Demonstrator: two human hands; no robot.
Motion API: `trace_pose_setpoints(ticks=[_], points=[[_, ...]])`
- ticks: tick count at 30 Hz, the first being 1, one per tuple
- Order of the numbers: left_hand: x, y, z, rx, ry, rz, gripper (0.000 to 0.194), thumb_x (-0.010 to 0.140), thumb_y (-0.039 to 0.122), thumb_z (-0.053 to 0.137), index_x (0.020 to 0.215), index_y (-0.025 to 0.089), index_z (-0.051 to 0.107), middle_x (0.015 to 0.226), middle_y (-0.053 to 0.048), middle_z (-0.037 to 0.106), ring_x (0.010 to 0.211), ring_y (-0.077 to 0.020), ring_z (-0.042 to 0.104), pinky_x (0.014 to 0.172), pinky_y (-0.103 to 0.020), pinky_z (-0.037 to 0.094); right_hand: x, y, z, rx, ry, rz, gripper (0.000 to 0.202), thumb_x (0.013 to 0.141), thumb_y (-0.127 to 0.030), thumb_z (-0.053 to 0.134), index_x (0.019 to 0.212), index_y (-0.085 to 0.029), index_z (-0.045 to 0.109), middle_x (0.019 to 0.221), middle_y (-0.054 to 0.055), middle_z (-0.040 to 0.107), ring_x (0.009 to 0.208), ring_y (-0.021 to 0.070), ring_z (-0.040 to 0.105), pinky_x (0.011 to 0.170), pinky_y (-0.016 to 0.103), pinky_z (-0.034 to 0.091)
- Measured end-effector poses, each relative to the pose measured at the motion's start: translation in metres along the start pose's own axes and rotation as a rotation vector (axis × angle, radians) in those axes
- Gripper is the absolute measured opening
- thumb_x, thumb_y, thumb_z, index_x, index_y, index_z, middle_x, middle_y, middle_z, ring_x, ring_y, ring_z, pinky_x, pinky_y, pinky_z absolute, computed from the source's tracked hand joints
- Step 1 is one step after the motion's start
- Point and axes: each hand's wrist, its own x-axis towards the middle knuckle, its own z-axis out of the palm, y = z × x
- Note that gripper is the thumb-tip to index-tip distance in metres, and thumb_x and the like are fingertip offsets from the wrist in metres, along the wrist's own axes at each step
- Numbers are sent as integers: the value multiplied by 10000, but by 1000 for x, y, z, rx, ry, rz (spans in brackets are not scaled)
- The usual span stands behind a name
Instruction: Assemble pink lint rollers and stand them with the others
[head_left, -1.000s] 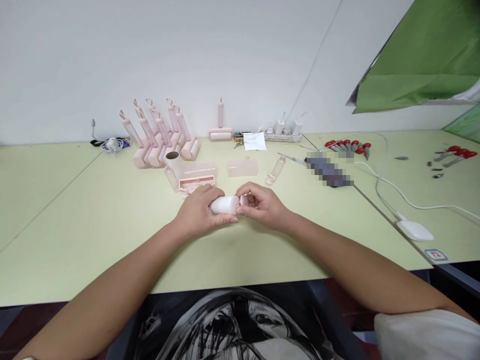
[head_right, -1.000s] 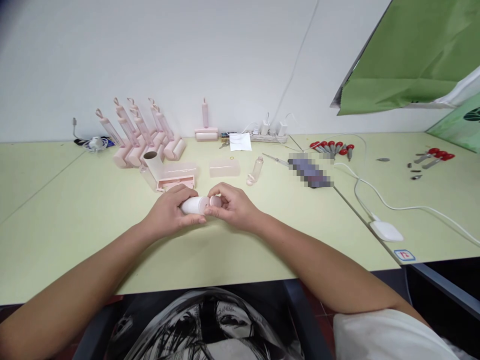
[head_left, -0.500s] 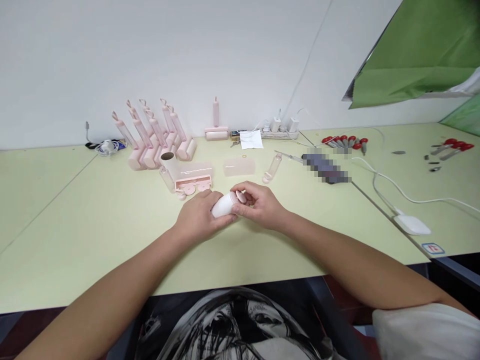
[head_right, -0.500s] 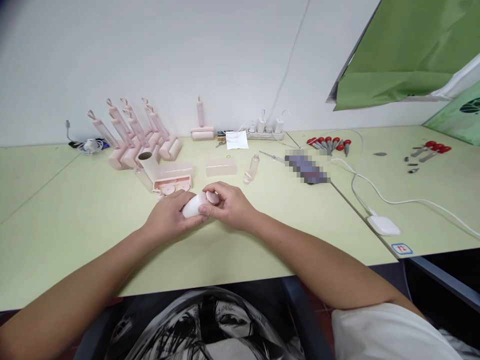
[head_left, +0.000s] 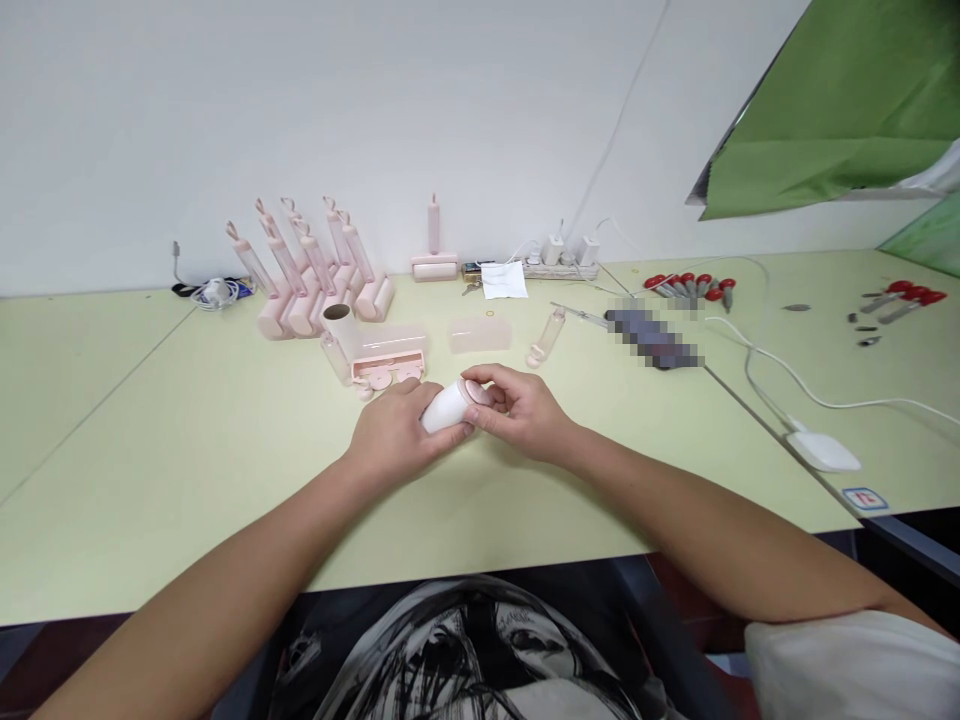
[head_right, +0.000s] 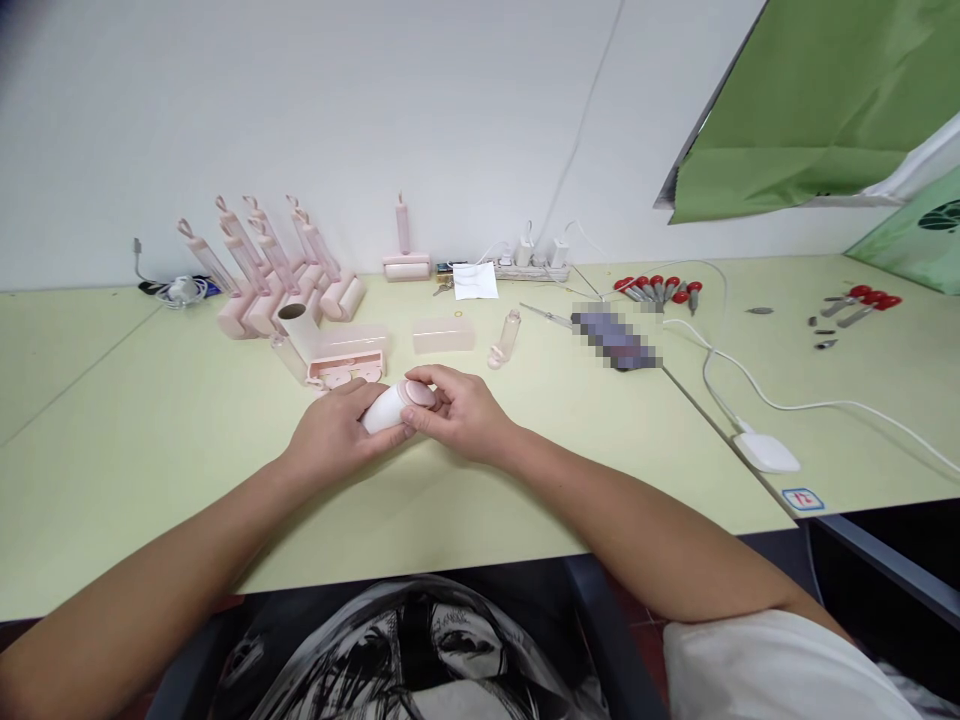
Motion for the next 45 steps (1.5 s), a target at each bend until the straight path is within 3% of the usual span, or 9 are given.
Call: trace_pose_setpoints(ticks=[7,12,16,21,27,31,35,40,45], points=[[1,-2,0,-143,-21,-46,482,819,650,587,881,176,649,798,-32,662,706,-191,594,581,-284,354,1,8,-2,70,-31,-27,442,856,-436,670,1222,-199,597,1071,84,675,754,168,652,658,314,532],[1,-4,0,-203,-30,-32,462,805,626,625,925,181,666,808,-26,673,707,-184,590,588,-276,354,10,14,-12,1,124,-88,385,895,-465,611,1183,-210,622,1199,114,652,1071,239,636,856,385,545],[0,-4,0,-246,-33,-40,461,814,608,621,999,189,670,852,-27,690,737,-195,608,604,-281,378,20,30,-21,-59,221,-1,376,887,-458,619,1185,-229,629,1271,112,635,1191,266,592,942,445,525],[0,-7,2,-323,-8,-62,494,807,518,657,1196,218,603,1019,-28,707,858,-215,643,706,-302,455,23,44,-21,-89,172,102,385,875,-413,640,1224,-250,624,1377,101,597,1285,275,548,1030,497,473],[0,-9,7,-378,-7,-76,567,811,490,659,1299,233,528,1064,-35,691,894,-217,650,734,-307,482,23,46,-20,-115,145,98,379,885,-391,618,1238,-251,623,1396,101,590,1306,269,536,1054,503,455],[0,-9,7,-408,-27,-72,574,818,496,649,1309,229,521,1071,-40,686,892,-218,648,737,-313,483,23,44,-21,-156,162,87,351,873,-356,614,1208,-253,636,1352,91,617,1248,262,569,1004,485,488],[0,-7,4,-417,-133,-89,509,812,487,642,1241,220,580,1066,-38,697,898,-227,648,750,-328,480,23,36,-22,-247,189,71,294,862,-328,595,1133,-238,666,1254,82,664,1083,242,629,879,423,530],[0,-4,-1,-387,-200,-118,504,804,491,632,1231,225,605,1089,-44,710,918,-249,657,758,-341,481,25,24,-40,-412,403,49,211,834,-275,578,990,-204,700,1011,70,710,760,185,626,729,360,514],[0,-3,-4,-279,-199,-156,499,804,505,608,1223,234,623,1083,-52,720,909,-264,663,726,-339,470,30,23,-64,-409,580,115,177,804,-280,577,903,-192,693,809,27,667,625,160,564,631,326,472]])
